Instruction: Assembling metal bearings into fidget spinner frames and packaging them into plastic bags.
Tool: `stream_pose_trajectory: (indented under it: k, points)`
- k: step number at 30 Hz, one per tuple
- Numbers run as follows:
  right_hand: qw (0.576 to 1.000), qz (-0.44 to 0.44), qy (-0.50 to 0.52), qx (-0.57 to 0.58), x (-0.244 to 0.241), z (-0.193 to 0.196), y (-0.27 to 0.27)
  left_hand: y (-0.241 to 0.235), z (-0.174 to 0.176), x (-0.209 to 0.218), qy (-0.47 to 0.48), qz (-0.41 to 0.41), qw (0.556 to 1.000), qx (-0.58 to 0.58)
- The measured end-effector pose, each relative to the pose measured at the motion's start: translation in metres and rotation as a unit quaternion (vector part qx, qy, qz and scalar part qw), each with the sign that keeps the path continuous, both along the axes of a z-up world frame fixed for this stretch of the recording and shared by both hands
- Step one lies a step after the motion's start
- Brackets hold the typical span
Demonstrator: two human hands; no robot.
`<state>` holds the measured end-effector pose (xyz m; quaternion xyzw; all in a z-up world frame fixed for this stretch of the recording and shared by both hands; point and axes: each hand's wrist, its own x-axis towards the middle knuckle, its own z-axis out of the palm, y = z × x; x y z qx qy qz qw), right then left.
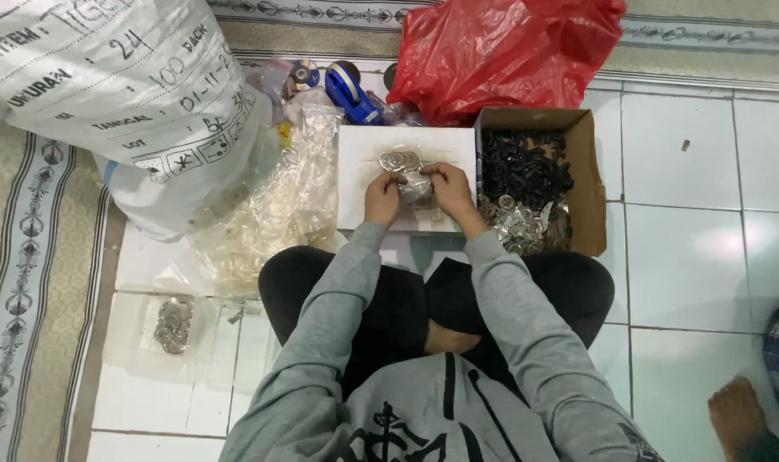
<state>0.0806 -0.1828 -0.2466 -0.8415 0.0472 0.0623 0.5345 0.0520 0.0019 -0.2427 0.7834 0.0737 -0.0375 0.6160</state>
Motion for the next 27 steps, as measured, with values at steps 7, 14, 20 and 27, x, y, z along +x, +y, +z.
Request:
stream_pose_trajectory:
  k: [7, 14, 20, 27]
  points:
    - [0.998, 0.065, 0.015, -0.002, -0.007, 0.057, 0.005, 0.008, 0.033, -0.002, 0.027, -0.050, 0.995, 0.077]
    - [0.996, 0.052, -0.008, -0.071, 0.004, 0.045, 0.010, 0.004, 0.027, 0.003, -0.019, -0.027, 0.991, 0.130]
    - [0.995, -0.001, 0.000, -0.102, 0.015, 0.027, 0.028, -0.009, 0.010, 0.019, -0.025, 0.036, 0.973, 0.227]
    - [0.966, -0.029, -0.142, -0.215, -0.004, 0.031, 0.040, -0.013, -0.022, 0.024, -0.164, 0.097, 0.889, 0.417]
